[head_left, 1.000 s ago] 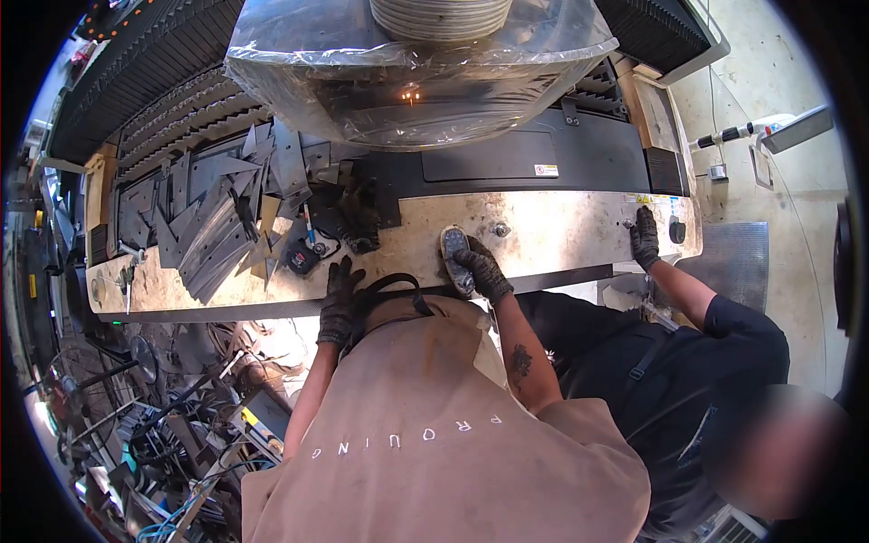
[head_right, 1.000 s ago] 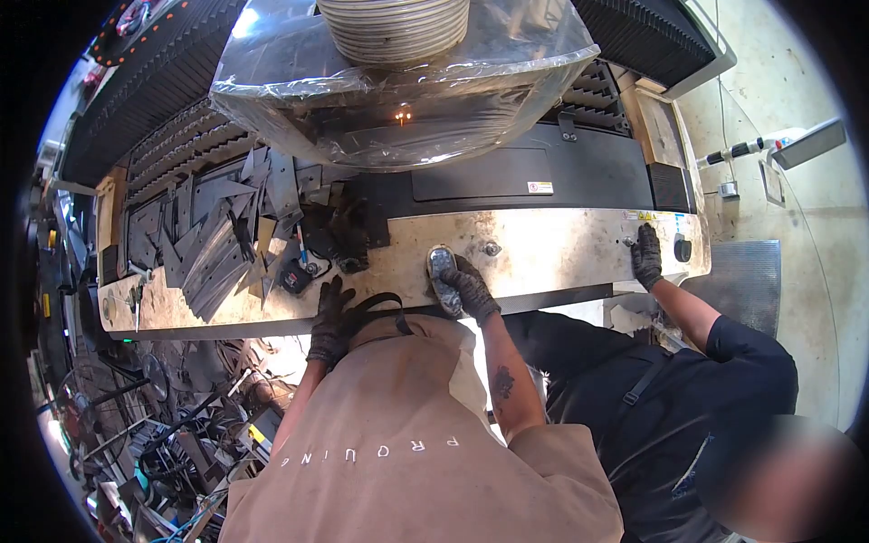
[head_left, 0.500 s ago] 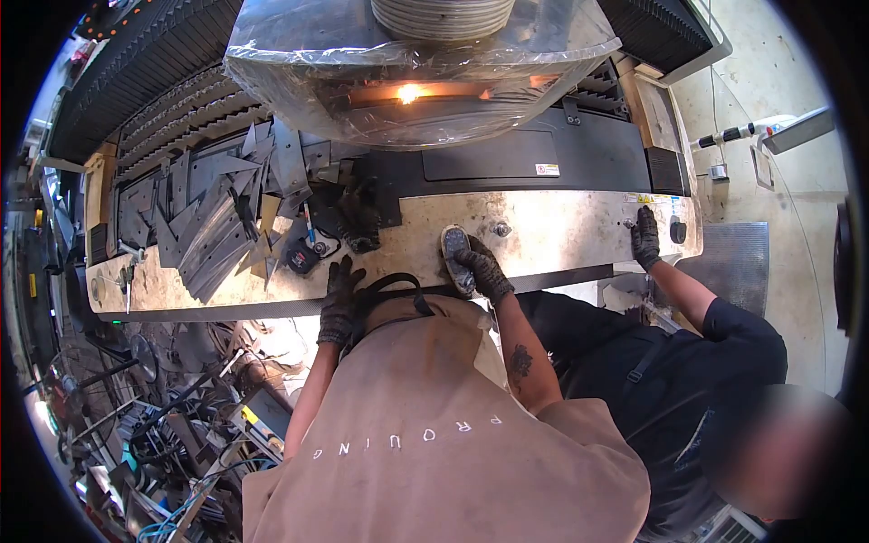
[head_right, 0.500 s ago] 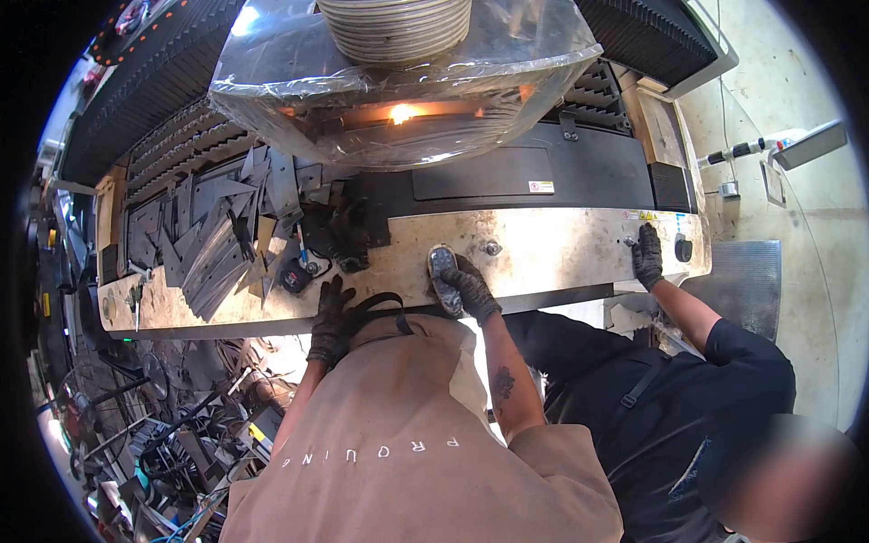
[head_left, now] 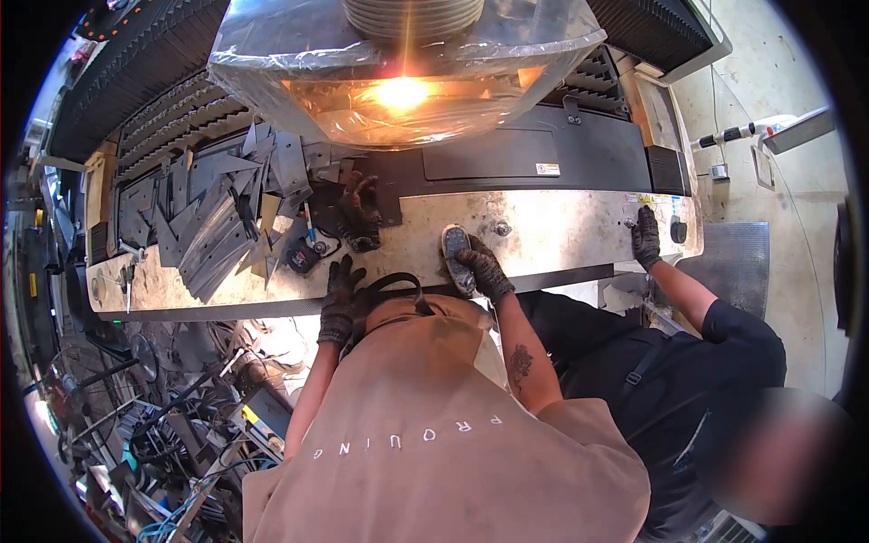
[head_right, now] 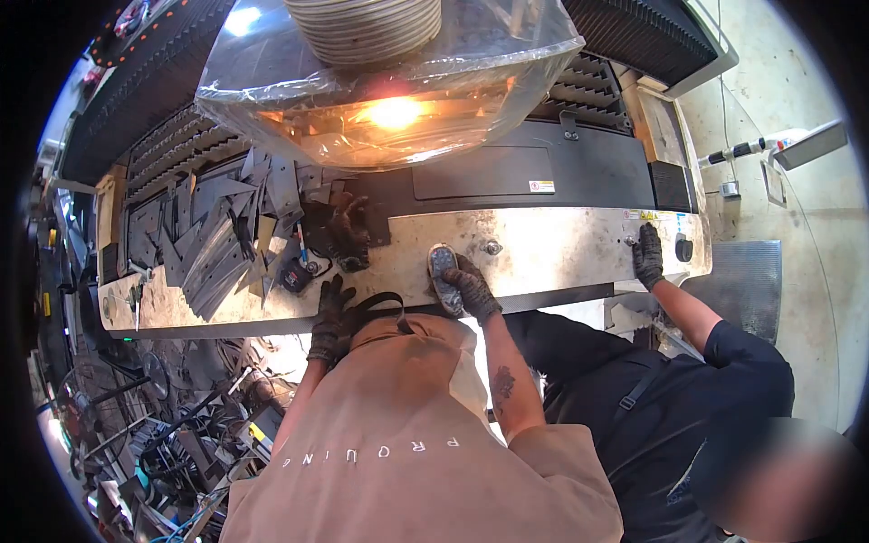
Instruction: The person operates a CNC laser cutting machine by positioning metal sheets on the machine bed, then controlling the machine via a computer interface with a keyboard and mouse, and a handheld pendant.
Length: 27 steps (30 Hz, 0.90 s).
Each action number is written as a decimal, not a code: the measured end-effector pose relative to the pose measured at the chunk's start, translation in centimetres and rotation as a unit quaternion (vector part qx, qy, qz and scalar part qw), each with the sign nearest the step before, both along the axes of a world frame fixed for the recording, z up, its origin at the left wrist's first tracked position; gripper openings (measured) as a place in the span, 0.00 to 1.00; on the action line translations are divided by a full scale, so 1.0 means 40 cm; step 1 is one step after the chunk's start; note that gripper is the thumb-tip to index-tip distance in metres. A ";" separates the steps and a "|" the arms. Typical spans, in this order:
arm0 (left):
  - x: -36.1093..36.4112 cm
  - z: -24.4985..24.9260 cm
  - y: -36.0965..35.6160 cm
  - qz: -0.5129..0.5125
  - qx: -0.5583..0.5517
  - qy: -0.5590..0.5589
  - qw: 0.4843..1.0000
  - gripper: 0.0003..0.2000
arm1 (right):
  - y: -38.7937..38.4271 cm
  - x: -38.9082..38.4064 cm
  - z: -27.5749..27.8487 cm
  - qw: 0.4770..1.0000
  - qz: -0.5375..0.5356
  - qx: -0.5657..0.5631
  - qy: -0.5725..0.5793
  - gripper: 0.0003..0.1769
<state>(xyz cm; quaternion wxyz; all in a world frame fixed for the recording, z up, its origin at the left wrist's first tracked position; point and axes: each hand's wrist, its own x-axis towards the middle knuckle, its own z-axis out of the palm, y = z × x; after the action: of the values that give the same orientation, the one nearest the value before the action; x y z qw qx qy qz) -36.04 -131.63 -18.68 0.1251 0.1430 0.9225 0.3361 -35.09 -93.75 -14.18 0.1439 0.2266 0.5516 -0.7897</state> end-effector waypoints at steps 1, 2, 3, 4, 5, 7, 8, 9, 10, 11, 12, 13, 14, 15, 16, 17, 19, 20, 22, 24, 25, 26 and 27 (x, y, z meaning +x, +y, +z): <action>-0.001 -0.008 -0.004 0.000 0.000 0.000 1.000 0.25 | 0.006 -0.002 0.000 0.998 0.016 -0.062 -0.006 0.37; 0.000 -0.016 -0.007 -0.004 0.007 0.001 1.000 0.25 | 0.009 -0.003 0.000 0.992 0.033 -0.124 -0.011 0.37; 0.001 -0.023 -0.010 -0.008 0.014 0.003 1.000 0.26 | 0.002 0.004 0.000 0.996 0.003 -0.085 -0.010 0.36; 0.003 -0.014 -0.008 -0.010 0.010 0.009 1.000 0.26 | -0.001 0.005 0.014 0.996 -0.004 -0.089 -0.014 0.37; 0.007 0.017 0.001 -0.003 0.009 0.004 1.000 0.26 | -0.001 0.003 0.017 0.998 0.001 -0.065 -0.016 0.38; 0.013 0.055 0.014 0.005 0.008 -0.002 1.000 0.26 | -0.002 0.002 0.018 0.999 0.006 -0.040 -0.018 0.38; 0.014 0.061 0.016 0.010 0.019 -0.003 1.000 0.26 | -0.002 0.003 0.017 0.999 0.007 -0.045 -0.016 0.39; 0.013 0.067 0.019 0.016 0.030 -0.003 0.999 0.26 | -0.001 0.003 0.016 0.999 0.008 -0.051 -0.013 0.39; 0.011 0.055 0.016 0.016 0.030 -0.002 0.999 0.26 | 0.001 0.003 0.010 0.999 0.009 -0.050 -0.012 0.39; 0.008 0.031 0.009 -0.014 -0.013 0.014 1.000 0.26 | 0.004 0.002 0.000 0.999 0.016 -0.031 -0.005 0.39; 0.007 0.006 0.003 -0.043 -0.056 0.030 0.997 0.25 | 0.006 0.002 -0.010 1.000 0.024 -0.010 0.002 0.39; 0.009 -0.003 0.001 -0.049 -0.069 0.049 0.995 0.25 | 0.007 0.002 -0.014 1.000 0.024 -0.010 0.003 0.39; 0.010 -0.011 -0.002 -0.049 -0.069 0.049 0.995 0.25 | 0.007 0.003 -0.018 1.000 0.024 -0.011 0.004 0.39; 0.011 -0.020 -0.004 -0.051 -0.080 0.052 0.994 0.25 | 0.007 0.004 -0.022 1.000 0.023 -0.011 0.005 0.39; 0.007 -0.006 0.001 -0.052 -0.091 0.055 0.993 0.25 | 0.005 0.004 -0.018 1.000 0.023 -0.011 0.005 0.39; 0.006 0.008 0.007 -0.052 -0.091 0.055 0.993 0.25 | 0.002 0.003 -0.015 1.000 0.012 -0.010 0.006 0.37; 0.008 0.029 0.013 0.018 -0.021 -0.018 0.999 0.25 | 0.000 0.002 -0.012 1.000 0.001 -0.009 0.008 0.35; 0.007 0.034 0.014 0.018 -0.022 -0.018 0.999 0.25 | 0.001 0.002 -0.012 1.000 0.002 -0.010 0.008 0.35; 0.004 0.044 0.018 0.016 -0.022 -0.013 1.000 0.25 | 0.003 0.003 -0.018 1.000 0.003 -0.011 0.009 0.35; 0.009 0.060 0.021 0.016 -0.013 -0.008 1.000 0.25 | 0.004 0.003 -0.028 1.000 -0.001 -0.010 0.006 0.35; 0.012 0.059 0.019 0.017 -0.006 -0.005 1.000 0.25 | 0.003 0.003 -0.026 1.000 -0.001 -0.010 0.006 0.35; 0.010 0.056 0.019 0.017 -0.006 -0.005 1.000 0.25 | 0.003 0.004 -0.024 1.000 -0.001 -0.012 0.003 0.35; 0.007 0.053 0.019 0.018 -0.007 -0.007 1.000 0.25 | 0.004 0.004 -0.021 1.000 -0.001 -0.015 0.000 0.35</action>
<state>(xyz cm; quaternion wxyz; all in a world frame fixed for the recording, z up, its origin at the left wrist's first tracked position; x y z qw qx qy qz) -35.74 -130.87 -16.55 0.1266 0.1233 0.9262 0.3330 -34.91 -93.60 -15.03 0.1463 0.2249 0.5397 -0.7980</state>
